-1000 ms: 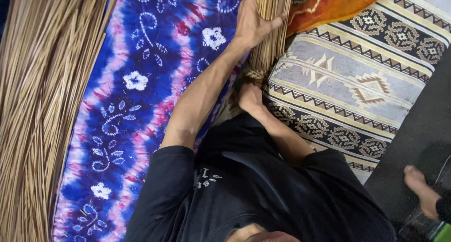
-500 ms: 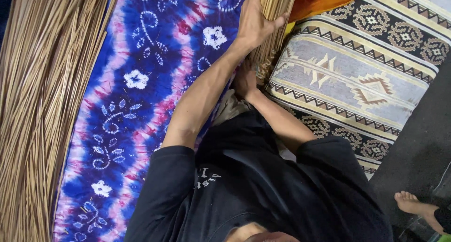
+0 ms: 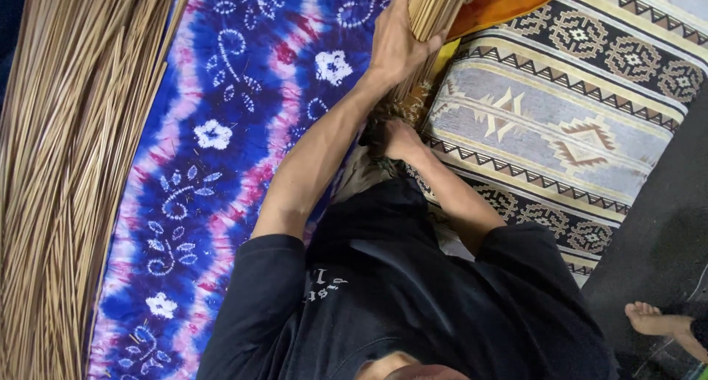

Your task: Gathering wooden sticks into bundles, tying them with string, and sorting individual sticks on a mat.

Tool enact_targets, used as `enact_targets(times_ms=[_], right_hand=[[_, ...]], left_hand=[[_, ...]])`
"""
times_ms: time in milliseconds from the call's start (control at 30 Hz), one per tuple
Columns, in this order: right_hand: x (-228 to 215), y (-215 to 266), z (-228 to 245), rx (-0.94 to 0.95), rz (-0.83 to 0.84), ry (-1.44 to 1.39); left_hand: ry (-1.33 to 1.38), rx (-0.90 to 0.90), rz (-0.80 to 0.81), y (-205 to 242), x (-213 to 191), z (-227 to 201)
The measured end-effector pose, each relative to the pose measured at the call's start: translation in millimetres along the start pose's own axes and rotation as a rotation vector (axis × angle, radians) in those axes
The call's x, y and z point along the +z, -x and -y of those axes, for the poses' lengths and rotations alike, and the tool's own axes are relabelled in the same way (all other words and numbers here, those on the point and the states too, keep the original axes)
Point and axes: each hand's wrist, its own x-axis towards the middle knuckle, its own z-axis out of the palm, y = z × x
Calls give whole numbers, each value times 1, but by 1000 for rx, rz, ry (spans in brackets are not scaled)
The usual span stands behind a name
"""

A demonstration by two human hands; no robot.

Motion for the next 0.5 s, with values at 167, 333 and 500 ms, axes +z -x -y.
enact_targets(times_ms=[167, 333, 500], right_hand=[[-114, 90, 27, -129, 262, -147], [-189, 125, 12, -125, -502, -569], [-184, 63, -13, -186, -1158, -683]], left_hand=[[-18, 52, -14, 2, -5, -3], [-57, 32, -24, 1, -5, 4], [-50, 39, -7, -3, -9, -10]])
